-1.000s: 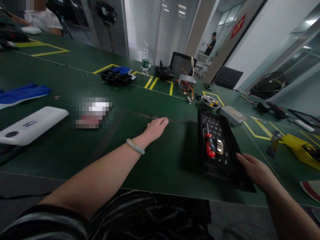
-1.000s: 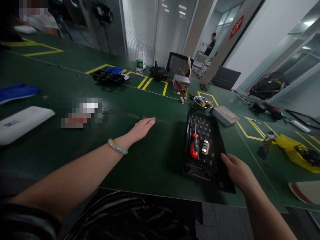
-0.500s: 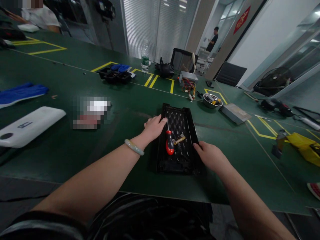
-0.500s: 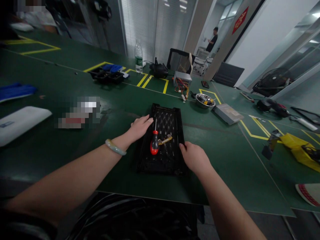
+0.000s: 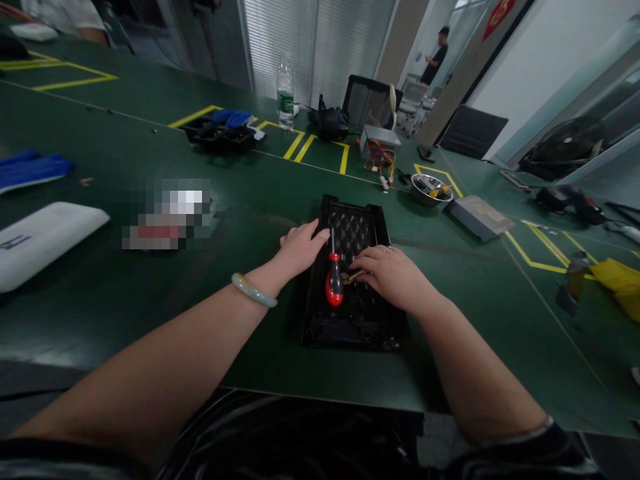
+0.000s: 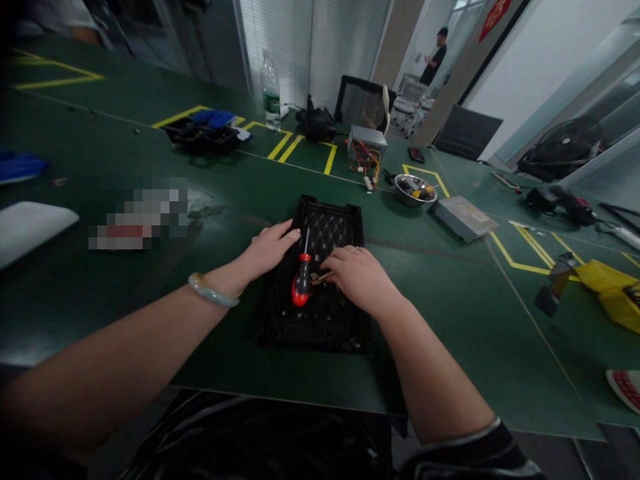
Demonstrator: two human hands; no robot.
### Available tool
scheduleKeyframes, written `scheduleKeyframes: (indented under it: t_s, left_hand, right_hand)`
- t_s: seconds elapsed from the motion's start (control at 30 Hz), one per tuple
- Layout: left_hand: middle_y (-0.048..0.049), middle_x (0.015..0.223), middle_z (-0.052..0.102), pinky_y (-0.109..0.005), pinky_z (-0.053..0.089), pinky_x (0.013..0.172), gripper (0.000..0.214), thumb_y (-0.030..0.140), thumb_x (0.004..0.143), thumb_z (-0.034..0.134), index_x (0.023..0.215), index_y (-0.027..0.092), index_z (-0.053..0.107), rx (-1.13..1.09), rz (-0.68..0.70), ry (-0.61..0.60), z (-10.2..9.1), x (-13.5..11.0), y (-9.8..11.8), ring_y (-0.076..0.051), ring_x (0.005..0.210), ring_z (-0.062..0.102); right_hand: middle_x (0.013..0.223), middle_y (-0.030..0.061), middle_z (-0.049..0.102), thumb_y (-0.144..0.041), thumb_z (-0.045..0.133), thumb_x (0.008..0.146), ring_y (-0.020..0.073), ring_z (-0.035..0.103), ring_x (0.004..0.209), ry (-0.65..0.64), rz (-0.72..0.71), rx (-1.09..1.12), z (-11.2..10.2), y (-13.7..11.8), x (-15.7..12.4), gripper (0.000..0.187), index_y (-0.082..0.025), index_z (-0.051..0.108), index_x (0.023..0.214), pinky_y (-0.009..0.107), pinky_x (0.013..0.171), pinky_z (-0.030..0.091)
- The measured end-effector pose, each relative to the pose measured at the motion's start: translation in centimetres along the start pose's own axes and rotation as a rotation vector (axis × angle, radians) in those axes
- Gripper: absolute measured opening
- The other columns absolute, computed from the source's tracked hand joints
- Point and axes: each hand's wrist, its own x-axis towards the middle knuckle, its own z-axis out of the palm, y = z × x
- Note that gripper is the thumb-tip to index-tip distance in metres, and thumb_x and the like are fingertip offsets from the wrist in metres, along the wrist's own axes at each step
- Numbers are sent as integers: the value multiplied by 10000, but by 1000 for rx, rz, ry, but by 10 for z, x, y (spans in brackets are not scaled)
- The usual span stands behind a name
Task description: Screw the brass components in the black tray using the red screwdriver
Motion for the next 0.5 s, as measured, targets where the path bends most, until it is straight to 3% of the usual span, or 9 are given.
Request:
scheduleKeyframes:
  t_s: [0.23,0.4,0.5]
  left_hand:
    - [-75,1492,599,-660,359,1109,519,537,1024,350,1448,328,564,0,1,0,1,0,-1,-411,1381,503]
    - [-59,1445,634,-662,377,1082,472,533,1021,368,1399,363,594,-5,14,3,0,0,-2,-410,1330,541]
    - [-50,1434,642,-669,370,1087,471,521,1025,363,1405,362,590,-1,15,-3,-1,-2,0,-408,1332,538]
  right_hand:
    - [1091,54,704,-321,668,935,257,669,979,121,210,74,-9,-2,-20,219,-188,652,1108,435,881,519]
    - [1051,-23,705,-322,757,878,153,665,907,108,283,295,-17,-16,-32,389,-288,644,1248,297,766,518]
    - [1122,-43,699,-314,719,910,125,650,905,41,278,431,-20,-28,-36,361,-361,670,1265,283,774,505]
